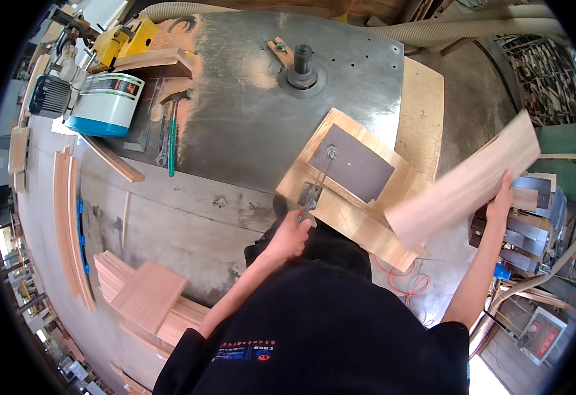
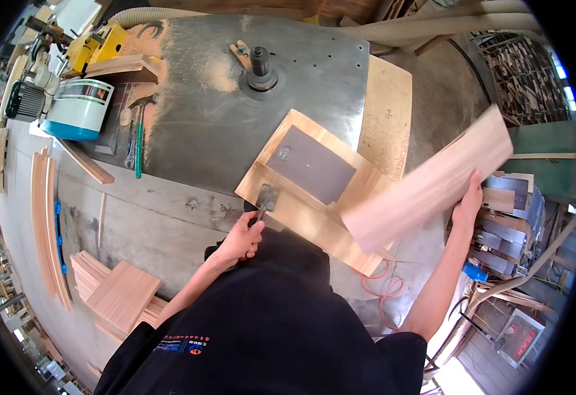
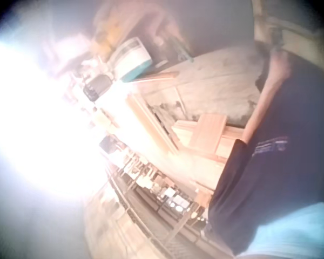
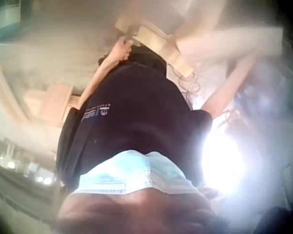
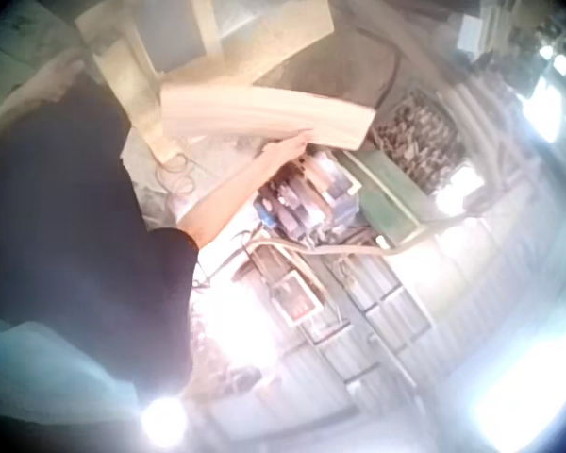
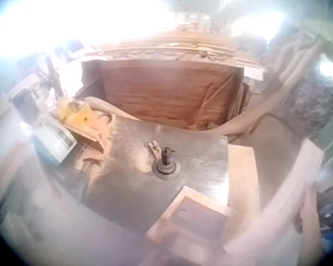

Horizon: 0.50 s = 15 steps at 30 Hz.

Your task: The person uses a router table to shape the edge of a wooden plank. They guide the wood along a fence using a jig, then flip the plank to shape the opposite edge. The person repeats this process for multiple planks, stacking the finished pieces.

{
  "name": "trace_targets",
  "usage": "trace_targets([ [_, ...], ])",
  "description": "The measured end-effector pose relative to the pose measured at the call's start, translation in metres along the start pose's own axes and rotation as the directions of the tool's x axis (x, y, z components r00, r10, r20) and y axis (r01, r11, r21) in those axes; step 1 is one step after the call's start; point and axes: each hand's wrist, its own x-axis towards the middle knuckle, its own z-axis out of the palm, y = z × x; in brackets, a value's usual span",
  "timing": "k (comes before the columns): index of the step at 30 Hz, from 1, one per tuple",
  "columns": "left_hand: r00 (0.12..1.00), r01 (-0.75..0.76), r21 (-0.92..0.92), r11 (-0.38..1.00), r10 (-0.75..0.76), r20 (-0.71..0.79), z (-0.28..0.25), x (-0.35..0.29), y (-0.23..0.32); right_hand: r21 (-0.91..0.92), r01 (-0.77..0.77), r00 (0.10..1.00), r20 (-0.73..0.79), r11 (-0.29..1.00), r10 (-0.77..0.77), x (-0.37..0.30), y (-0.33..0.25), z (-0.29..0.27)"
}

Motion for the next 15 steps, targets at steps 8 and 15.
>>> trace_targets([
  [8, 0.999, -0.03, 0.068, 0.997, 0.031, -0.008, -0.005, -0.002, 0.0, 0.424, -0.169, 0.945, -0.187, 0.89, 0.269, -0.118, 0.207, 0.045],
  [15, 0.999, 0.005, 0.096, 0.995, -0.001, -0.037, -0.002, -0.003, 0.004, 0.447, -0.478, 0.797, -0.141, 0.756, 0.587, -0.19, 0.248, 0.065],
])
